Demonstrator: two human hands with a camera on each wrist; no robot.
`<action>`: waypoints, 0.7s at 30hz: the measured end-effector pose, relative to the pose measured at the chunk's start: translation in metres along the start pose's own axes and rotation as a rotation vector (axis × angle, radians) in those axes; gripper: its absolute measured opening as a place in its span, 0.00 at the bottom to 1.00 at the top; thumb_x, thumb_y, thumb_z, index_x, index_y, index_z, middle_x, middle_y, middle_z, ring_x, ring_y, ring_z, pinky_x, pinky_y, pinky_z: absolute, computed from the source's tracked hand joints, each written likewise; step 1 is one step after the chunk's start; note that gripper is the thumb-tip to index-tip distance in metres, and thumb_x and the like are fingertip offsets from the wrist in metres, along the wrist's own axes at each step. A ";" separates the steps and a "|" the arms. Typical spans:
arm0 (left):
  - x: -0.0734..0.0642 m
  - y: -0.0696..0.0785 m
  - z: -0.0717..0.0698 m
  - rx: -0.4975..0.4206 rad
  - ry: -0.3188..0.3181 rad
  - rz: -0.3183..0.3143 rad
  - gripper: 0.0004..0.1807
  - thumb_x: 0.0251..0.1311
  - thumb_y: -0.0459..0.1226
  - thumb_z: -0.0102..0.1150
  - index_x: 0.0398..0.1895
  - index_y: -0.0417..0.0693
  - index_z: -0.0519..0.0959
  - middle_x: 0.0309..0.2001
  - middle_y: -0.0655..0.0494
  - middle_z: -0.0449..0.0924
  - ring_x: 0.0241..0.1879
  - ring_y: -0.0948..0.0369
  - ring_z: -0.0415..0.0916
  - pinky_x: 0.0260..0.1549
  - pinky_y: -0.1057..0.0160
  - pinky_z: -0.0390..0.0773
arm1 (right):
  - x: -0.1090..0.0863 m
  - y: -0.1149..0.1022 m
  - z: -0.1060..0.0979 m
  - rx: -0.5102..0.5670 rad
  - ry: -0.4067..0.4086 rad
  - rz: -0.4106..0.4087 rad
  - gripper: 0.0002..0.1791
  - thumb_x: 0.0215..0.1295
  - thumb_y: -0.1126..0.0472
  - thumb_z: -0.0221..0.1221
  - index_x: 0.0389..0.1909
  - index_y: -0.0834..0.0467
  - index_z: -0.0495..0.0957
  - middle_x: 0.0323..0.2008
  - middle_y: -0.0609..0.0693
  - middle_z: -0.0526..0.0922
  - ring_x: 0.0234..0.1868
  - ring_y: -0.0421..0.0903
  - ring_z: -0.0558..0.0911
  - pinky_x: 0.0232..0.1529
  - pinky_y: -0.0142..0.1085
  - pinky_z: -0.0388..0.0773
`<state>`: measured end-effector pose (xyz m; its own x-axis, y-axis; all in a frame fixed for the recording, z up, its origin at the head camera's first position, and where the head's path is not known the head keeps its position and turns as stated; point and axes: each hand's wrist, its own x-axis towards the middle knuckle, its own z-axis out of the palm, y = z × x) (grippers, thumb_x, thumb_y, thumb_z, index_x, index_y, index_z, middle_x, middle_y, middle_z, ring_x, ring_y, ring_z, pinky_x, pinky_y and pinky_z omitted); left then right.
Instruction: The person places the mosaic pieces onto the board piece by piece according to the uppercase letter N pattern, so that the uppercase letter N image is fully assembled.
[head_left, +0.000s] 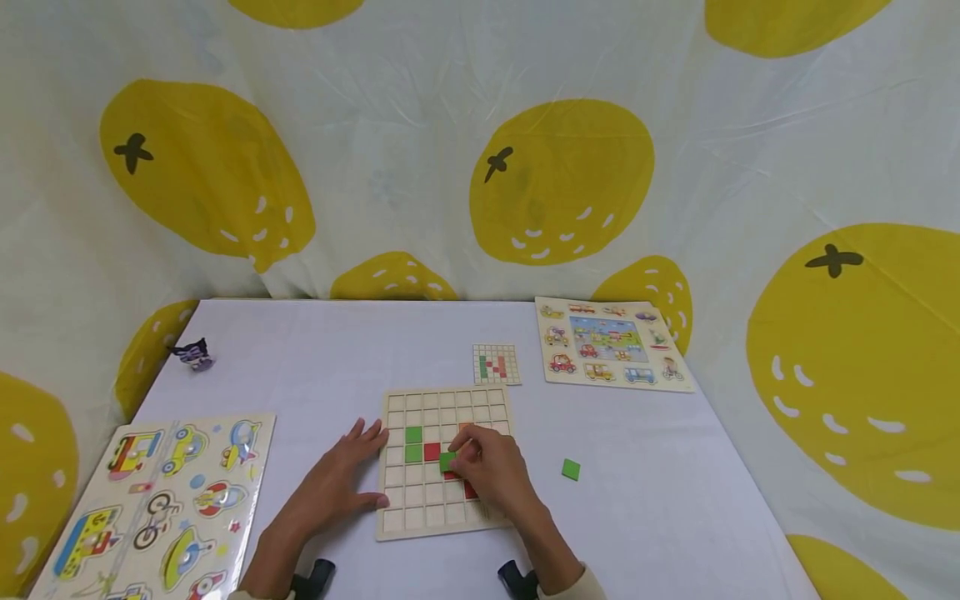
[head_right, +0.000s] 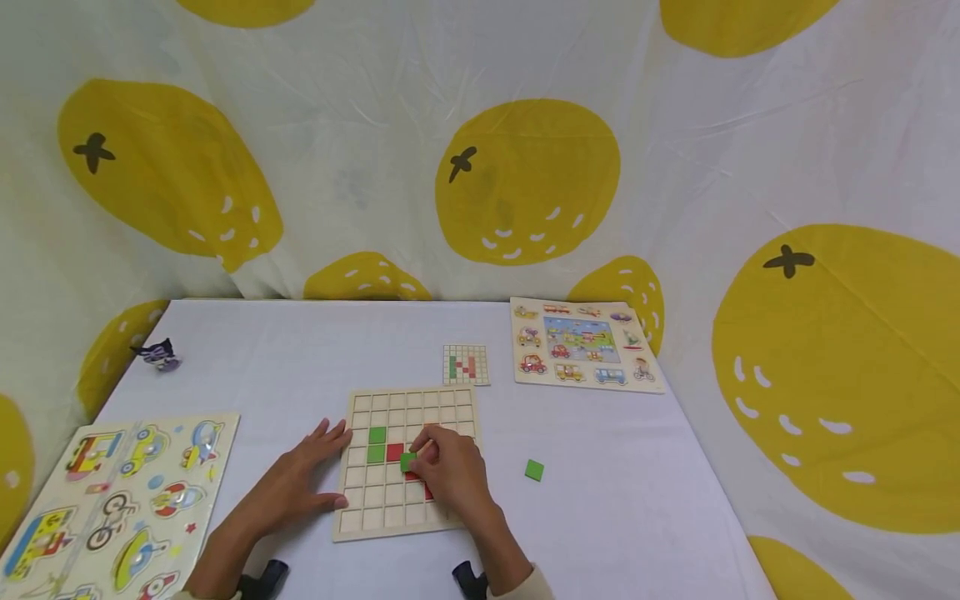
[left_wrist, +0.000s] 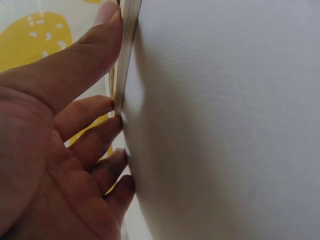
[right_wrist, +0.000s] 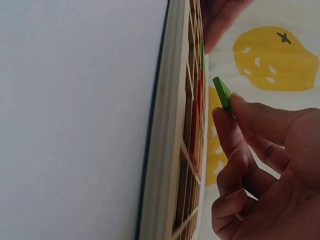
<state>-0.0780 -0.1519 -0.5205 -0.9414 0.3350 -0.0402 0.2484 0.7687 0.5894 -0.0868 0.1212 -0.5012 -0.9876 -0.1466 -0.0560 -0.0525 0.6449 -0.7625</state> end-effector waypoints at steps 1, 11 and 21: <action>0.000 0.000 0.000 -0.004 -0.001 0.000 0.56 0.44 0.47 0.86 0.79 0.44 0.69 0.82 0.47 0.63 0.84 0.40 0.51 0.77 0.33 0.62 | 0.001 -0.002 0.002 -0.003 -0.001 -0.001 0.09 0.62 0.62 0.74 0.39 0.48 0.86 0.23 0.38 0.82 0.23 0.36 0.76 0.24 0.30 0.71; -0.001 -0.002 -0.001 -0.010 0.007 0.023 0.55 0.46 0.47 0.86 0.79 0.43 0.69 0.81 0.46 0.64 0.84 0.39 0.52 0.76 0.32 0.64 | 0.004 -0.019 0.026 -0.041 -0.024 -0.023 0.09 0.58 0.62 0.76 0.34 0.50 0.85 0.19 0.37 0.81 0.24 0.33 0.76 0.25 0.30 0.69; 0.000 -0.003 -0.001 -0.009 0.010 0.031 0.55 0.45 0.46 0.86 0.78 0.43 0.70 0.81 0.46 0.65 0.84 0.39 0.53 0.76 0.33 0.64 | 0.007 -0.032 0.041 -0.152 0.001 -0.021 0.10 0.58 0.62 0.77 0.31 0.48 0.84 0.18 0.36 0.75 0.22 0.33 0.72 0.25 0.29 0.66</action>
<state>-0.0786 -0.1542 -0.5215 -0.9355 0.3531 -0.0139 0.2753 0.7531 0.5975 -0.0863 0.0692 -0.5035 -0.9862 -0.1604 -0.0403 -0.0948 0.7481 -0.6568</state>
